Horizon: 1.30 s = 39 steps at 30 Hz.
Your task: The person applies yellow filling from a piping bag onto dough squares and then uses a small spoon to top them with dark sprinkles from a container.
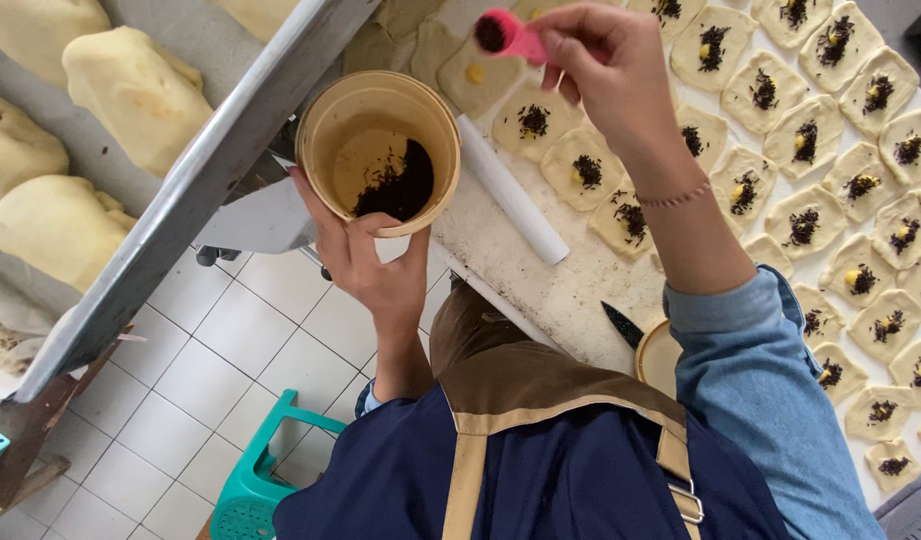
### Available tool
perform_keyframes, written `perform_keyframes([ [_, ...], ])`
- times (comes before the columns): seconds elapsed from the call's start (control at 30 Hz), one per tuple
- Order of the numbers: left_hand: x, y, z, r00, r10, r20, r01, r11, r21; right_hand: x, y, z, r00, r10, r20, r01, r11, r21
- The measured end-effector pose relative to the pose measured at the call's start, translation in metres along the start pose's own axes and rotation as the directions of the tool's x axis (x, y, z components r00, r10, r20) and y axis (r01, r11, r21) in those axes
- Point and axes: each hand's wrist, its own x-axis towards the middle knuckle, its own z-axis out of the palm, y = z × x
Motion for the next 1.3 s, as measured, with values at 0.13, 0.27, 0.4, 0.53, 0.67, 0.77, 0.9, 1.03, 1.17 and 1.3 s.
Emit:
perform_keyframes([
  [0.13, -0.002, -0.001, 0.000, 1.000, -0.004, -0.012, 0.003, 0.999, -0.040, 0.020, 0.061, 0.008, 0.993, -0.100, -0.064, 0.081, 0.966, -0.246],
  [0.27, -0.007, -0.004, -0.005, 1.000, 0.002, -0.006, -0.002, 0.998, -0.057, 0.016, 0.085, 0.020, 0.989, -0.122, -0.082, 0.088, 0.938, -0.336],
  [0.4, -0.017, -0.010, -0.016, 0.990, 0.117, 0.074, -0.109, 0.989, -0.101, 0.015, 0.087, 0.029, 0.956, -0.292, -0.033, 0.228, 0.809, -0.542],
  [0.53, -0.028, -0.014, -0.020, 0.933, 0.279, 0.228, -0.210, 0.935, -0.286, 0.017, 0.088, 0.031, 0.922, -0.388, -0.001, 0.307, 0.731, -0.609],
  [0.67, -0.032, -0.010, -0.017, 0.884, 0.411, 0.223, -0.310, 0.873, -0.377, 0.019, 0.087, 0.028, 0.937, -0.349, -0.028, 0.266, 0.760, -0.594],
  [0.77, -0.029, -0.007, -0.019, 0.840, 0.466, 0.279, -0.291, 0.820, -0.492, 0.018, 0.085, 0.026, 0.935, -0.355, -0.004, 0.281, 0.747, -0.602],
  [0.9, -0.025, -0.003, -0.017, 0.814, 0.496, 0.302, -0.259, 0.776, -0.575, 0.018, 0.091, 0.020, 0.940, -0.341, -0.024, 0.282, 0.814, -0.507],
  [1.03, -0.022, -0.003, -0.016, 0.827, 0.475, 0.302, -0.240, 0.783, -0.575, 0.033, 0.110, -0.006, 0.981, -0.169, -0.097, 0.127, 0.933, -0.338],
  [1.17, -0.018, -0.007, -0.011, 0.862, 0.436, 0.258, -0.254, 0.812, -0.526, 0.041, 0.122, -0.040, 0.965, -0.096, -0.243, 0.004, 0.935, -0.354],
  [1.3, -0.012, -0.011, -0.008, 0.909, 0.337, 0.244, -0.201, 0.870, -0.450, 0.044, 0.130, -0.045, 0.926, -0.317, -0.206, 0.158, 0.819, -0.551],
])
